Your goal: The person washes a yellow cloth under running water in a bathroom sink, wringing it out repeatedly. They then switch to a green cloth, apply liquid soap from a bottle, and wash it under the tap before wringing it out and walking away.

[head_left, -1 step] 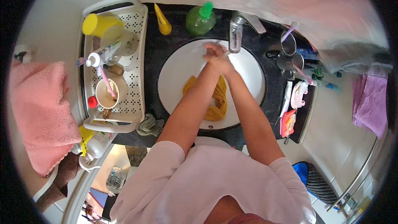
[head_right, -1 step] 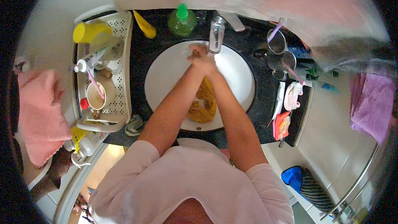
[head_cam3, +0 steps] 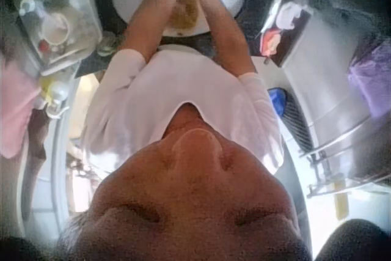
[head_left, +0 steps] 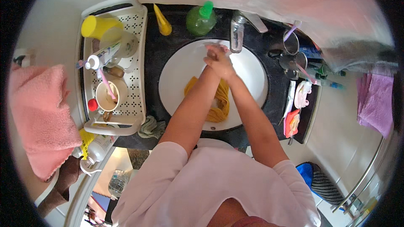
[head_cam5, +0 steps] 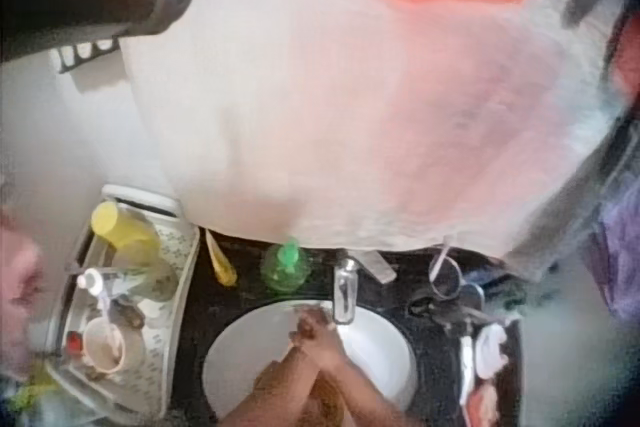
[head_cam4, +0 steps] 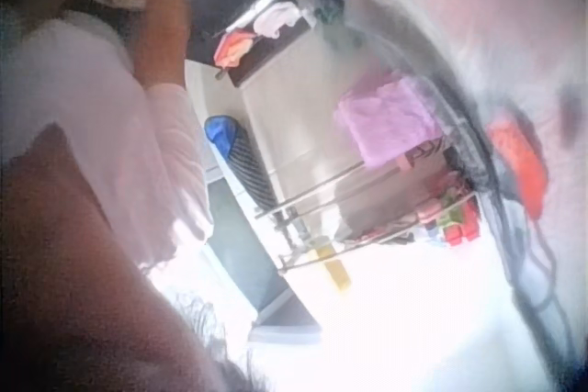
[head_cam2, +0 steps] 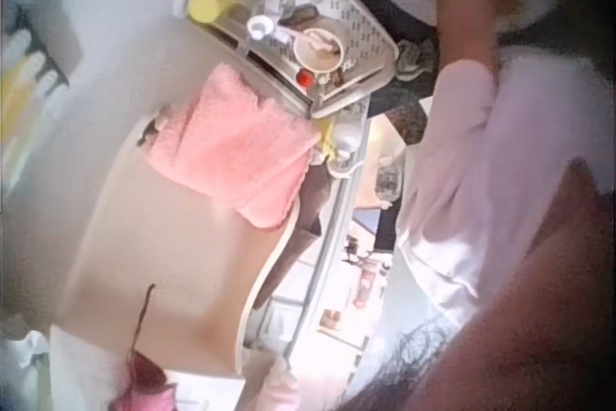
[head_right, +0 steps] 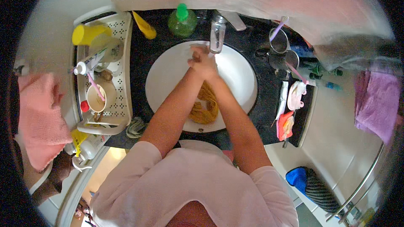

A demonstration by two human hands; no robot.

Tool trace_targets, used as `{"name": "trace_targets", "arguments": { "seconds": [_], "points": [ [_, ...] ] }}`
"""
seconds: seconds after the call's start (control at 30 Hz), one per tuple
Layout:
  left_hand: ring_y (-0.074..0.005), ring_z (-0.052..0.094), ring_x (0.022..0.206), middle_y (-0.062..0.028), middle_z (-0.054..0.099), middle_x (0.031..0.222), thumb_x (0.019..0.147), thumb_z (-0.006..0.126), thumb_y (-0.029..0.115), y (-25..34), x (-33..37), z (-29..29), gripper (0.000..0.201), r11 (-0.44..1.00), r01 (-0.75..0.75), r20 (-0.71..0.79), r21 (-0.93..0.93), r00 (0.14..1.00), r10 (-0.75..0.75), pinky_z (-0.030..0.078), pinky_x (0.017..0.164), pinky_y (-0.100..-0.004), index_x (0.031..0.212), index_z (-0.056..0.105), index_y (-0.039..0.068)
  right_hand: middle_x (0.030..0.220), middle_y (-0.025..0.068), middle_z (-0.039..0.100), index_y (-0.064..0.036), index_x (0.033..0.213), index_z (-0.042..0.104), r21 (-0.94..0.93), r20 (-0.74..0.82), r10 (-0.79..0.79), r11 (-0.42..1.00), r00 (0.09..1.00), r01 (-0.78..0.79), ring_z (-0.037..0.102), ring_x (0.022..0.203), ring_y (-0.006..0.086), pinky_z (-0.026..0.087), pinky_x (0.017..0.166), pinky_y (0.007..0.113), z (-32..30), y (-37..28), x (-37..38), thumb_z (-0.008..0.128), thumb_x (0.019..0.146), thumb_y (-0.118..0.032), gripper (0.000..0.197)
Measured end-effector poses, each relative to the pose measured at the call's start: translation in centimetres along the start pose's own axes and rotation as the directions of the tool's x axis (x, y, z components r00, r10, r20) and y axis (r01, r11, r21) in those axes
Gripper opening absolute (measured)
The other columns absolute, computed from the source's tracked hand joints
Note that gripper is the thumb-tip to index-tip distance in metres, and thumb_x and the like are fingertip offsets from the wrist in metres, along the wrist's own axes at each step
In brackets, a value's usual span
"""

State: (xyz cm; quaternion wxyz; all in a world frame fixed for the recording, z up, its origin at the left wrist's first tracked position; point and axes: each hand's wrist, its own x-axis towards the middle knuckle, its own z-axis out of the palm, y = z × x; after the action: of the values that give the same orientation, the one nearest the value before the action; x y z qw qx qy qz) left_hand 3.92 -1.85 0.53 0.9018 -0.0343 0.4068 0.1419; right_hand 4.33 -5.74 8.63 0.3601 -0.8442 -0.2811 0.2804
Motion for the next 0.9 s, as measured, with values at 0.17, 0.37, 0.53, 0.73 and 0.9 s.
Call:
{"name": "trace_targets", "arguments": {
  "seconds": [0.17,0.37,0.53,0.73,0.9],
  "points": [
    [-0.0259,0.062,0.086,-0.0102,0.065,0.094,0.083,0.056,0.03,-0.2,5.8,-4.5,0.028,0.894,-0.112,0.092,0.433,0.993,0.079,0.049,0.072,-0.0388,0.101,0.063,0.009,0.121,0.017,0.05,-0.0081,0.119,0.055,0.512,-0.166,-0.021,0.853,0.986,0.104,0.038,0.124,0.0307,0.031,0.104,0.037,1.2,3.2,-4.5,0.058,0.09,-0.03,0.037],
    [-0.0263,0.062,0.095,-0.0139,0.066,0.097,0.082,0.059,0.036,1.1,-1.8,-10.4,0.034,-0.832,0.004,0.47,0.554,0.824,0.317,0.048,0.08,-0.041,0.101,0.063,0.007,0.112,0.0111,0.056,-0.0007,0.116,0.055,-0.369,-0.34,0.247,0.852,0.907,-0.371,0.055,0.1,0.0195,0.046,0.085,0.033,4.2,15.9,-10.9,0.067,0.082,-0.022,0.042],
    [-0.0285,0.061,0.094,-0.0145,0.064,0.101,0.081,0.063,0.033,0.3,-4.4,-11.1,0.03,-0.438,-0.318,0.351,0.841,0.936,-0.007,0.047,0.08,-0.0395,0.095,0.06,0.008,0.084,0.0043,0.06,-0.0025,0.105,0.058,0.806,0.202,0.482,0.412,0.853,-0.424,0.058,0.074,0.0194,0.05,0.068,0.03,2.6,14.5,-8.7,0.065,0.075,-0.011,0.032],
    [-0.013,0.056,0.084,-0.0015,0.057,0.089,0.089,0.062,0.029,4.2,-6.3,-6.1,0.026,0.5,-0.257,0.31,0.827,0.951,-0.023,0.047,0.078,-0.0261,0.101,0.055,0.007,0.09,0.0012,0.062,-0.0076,0.098,0.057,0.855,0.073,0.34,0.463,0.938,-0.235,0.058,0.081,0.0106,0.049,0.065,0.027,-4.0,8.3,-6.1,0.057,0.082,-0.006,0.017],
    [-0.0127,0.057,0.081,0.0003,0.058,0.086,0.077,0.074,0.024,6.2,-10.0,-1.9,0.032,-0.406,-0.563,0.566,0.72,0.815,-0.125,0.046,0.076,-0.0259,0.098,0.059,0.005,0.091,0.0016,0.062,-0.0062,0.1,0.056,0.877,-0.031,0.12,0.48,0.992,-0.03,0.058,0.084,0.0102,0.047,0.072,0.024,-6.8,5.0,-7.7,0.055,0.082,0.002,0.02]
  ]
}}
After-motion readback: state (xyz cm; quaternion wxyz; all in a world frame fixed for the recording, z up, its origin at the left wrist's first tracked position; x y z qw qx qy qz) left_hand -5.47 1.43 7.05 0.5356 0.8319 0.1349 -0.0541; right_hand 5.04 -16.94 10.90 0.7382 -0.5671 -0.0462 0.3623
